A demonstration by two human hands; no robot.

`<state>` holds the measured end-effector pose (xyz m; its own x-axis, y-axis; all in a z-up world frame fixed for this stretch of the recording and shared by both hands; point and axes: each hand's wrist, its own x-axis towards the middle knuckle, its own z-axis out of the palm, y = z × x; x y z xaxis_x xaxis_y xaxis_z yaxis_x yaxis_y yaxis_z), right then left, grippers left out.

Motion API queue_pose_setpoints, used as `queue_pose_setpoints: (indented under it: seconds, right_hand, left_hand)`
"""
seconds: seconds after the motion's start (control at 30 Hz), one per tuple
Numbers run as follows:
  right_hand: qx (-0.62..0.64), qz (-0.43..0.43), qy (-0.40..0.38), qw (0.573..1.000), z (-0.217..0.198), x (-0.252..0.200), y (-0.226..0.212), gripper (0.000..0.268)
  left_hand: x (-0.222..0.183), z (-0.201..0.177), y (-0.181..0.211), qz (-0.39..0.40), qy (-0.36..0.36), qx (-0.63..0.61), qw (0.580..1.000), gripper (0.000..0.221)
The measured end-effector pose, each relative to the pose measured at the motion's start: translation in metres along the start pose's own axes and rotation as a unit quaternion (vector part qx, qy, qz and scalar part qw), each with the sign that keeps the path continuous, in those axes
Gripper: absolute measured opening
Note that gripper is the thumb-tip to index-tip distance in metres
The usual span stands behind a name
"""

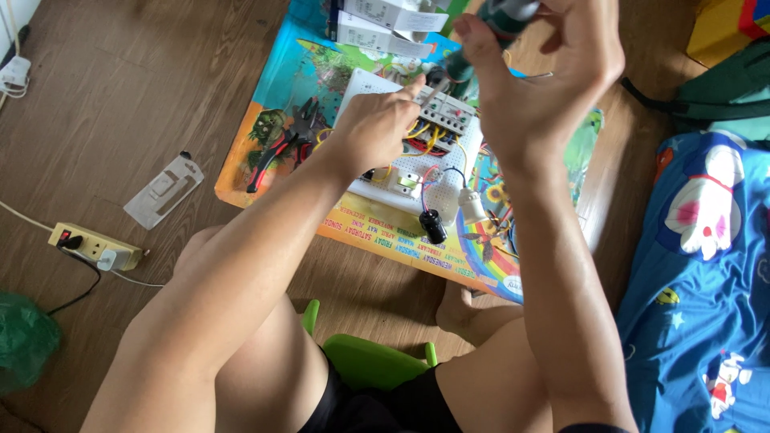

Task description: The person strips wires and secures them to a terminal block using an electric screwdriver.

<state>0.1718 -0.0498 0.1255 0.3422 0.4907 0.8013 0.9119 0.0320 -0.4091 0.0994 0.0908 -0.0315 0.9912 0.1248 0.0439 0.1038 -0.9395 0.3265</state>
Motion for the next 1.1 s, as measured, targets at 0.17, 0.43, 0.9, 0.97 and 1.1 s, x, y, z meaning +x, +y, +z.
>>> queue_pose_setpoints:
  seconds: [0.17, 0.43, 0.9, 0.97, 1.1]
  right_hand:
    - [-0.002, -0.023, 0.014, 1.000, -0.003, 0.000, 0.007, 0.041]
    - [0.013, -0.020, 0.023, 0.999, -0.001, -0.001, 0.014, 0.045]
    - [0.032, -0.028, 0.025, 0.999, -0.002, -0.002, 0.018, 0.039]
    - [0.032, -0.029, 0.029, 0.999, -0.001, -0.002, 0.020, 0.037]
    - [0.041, -0.028, 0.021, 0.999, -0.003, -0.002, 0.021, 0.037]
  left_hand:
    - [0.006, 0.016, -0.001, 0.002, 0.012, -0.055, 0.998, 0.019]
    - [0.001, -0.004, 0.004, -0.006, -0.011, 0.030, 0.999, 0.019]
    - [-0.001, -0.003, 0.004, -0.009, -0.001, 0.002, 1.000, 0.013]
    - [0.000, -0.002, 0.003, -0.010, -0.003, 0.000, 1.000, 0.015]
    - [0.002, -0.004, 0.004, -0.018, -0.021, 0.007, 1.000, 0.012]
